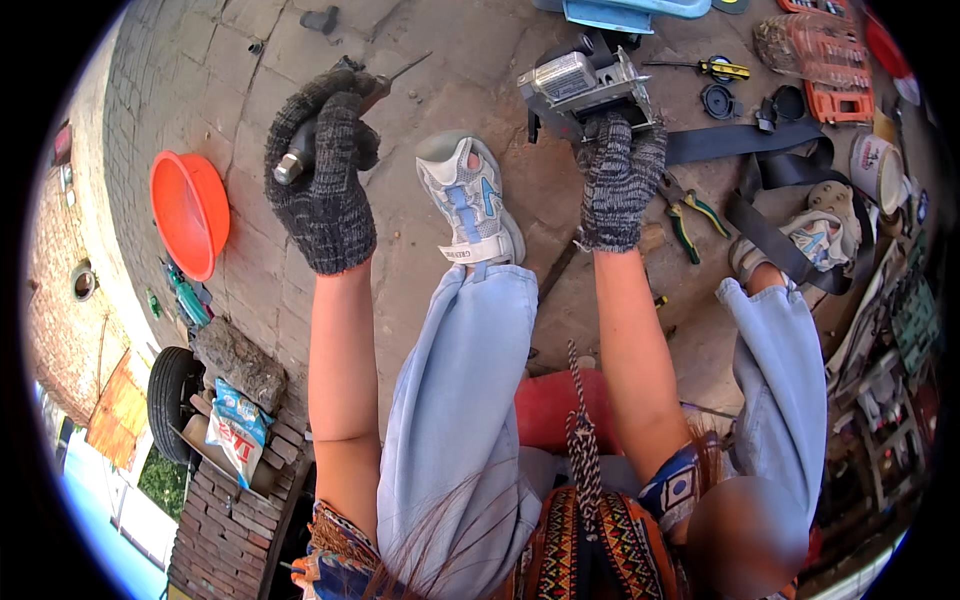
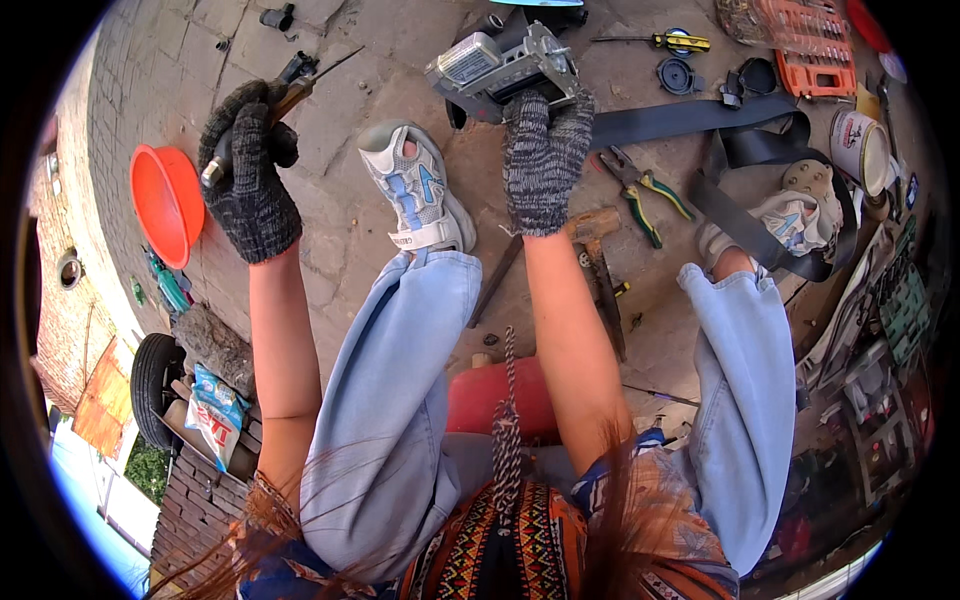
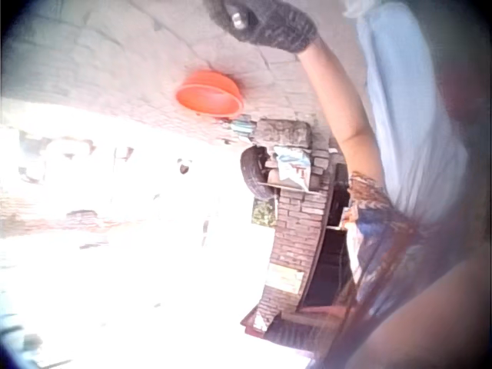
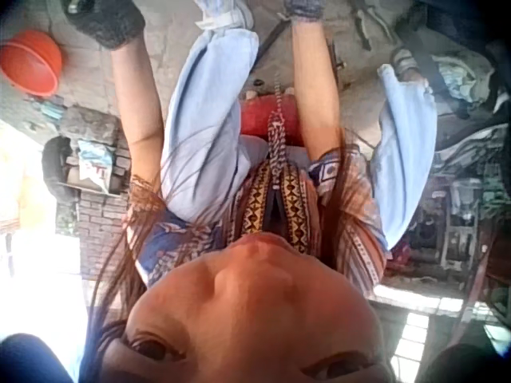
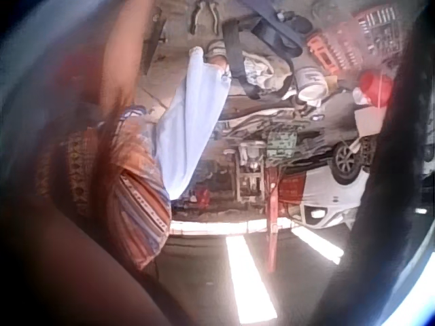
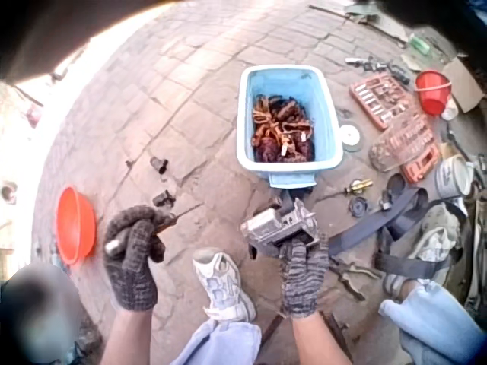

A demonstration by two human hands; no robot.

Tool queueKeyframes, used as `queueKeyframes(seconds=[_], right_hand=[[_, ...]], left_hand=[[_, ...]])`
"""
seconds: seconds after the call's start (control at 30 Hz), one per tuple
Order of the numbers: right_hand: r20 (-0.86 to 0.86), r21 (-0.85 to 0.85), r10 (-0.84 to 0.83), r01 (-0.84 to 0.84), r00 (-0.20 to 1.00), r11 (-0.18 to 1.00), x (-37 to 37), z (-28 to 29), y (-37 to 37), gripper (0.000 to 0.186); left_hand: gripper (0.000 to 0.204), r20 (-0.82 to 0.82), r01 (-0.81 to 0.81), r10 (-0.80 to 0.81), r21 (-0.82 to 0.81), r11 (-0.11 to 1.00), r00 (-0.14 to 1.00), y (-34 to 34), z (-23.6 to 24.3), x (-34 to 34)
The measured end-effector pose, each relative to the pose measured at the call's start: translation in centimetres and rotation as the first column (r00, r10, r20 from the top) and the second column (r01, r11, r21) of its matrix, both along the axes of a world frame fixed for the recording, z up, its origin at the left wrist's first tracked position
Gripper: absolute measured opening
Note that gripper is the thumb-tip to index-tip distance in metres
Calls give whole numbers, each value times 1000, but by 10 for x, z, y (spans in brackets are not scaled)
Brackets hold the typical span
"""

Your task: The person sits on the ground and repairs a small metal electronic device. They use a hammer and a screwdriver to adjust and secure components within the device's casing. The person repeatedly hammers a part of the device and uses the screwdriver to manipulate internal elements.

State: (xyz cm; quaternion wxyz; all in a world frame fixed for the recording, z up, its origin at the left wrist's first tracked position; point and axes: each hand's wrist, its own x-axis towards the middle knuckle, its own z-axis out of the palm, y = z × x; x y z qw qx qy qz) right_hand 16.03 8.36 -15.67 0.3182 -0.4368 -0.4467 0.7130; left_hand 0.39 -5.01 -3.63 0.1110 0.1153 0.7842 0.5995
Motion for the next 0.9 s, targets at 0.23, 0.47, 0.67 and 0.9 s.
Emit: queueKeyframes(seconds=[0.23, 0.47, 0.67, 0.9], right_hand=[[-3, 127, -337, 334, 942, 934, 30, 82, -1, 48], [113, 342, -401, 343, 909, 875, 38, 107, 7, 41], [194, 440, -411, 296, 891, 848, 50, 103, 3, 41], [155, 387, -399, 316, 904, 866, 51, 101, 6, 39]], left_hand=[[40, 303, 372, -384, 99, 923, 872, 46, 23, 50], [39, 266, 420, -444, 146, 896, 856, 72, 25, 75], [34, 317, 425, -417, 48, 904, 852, 75, 20, 82], [34, 304, 442, -428, 24, 897, 851, 77, 26, 80]])
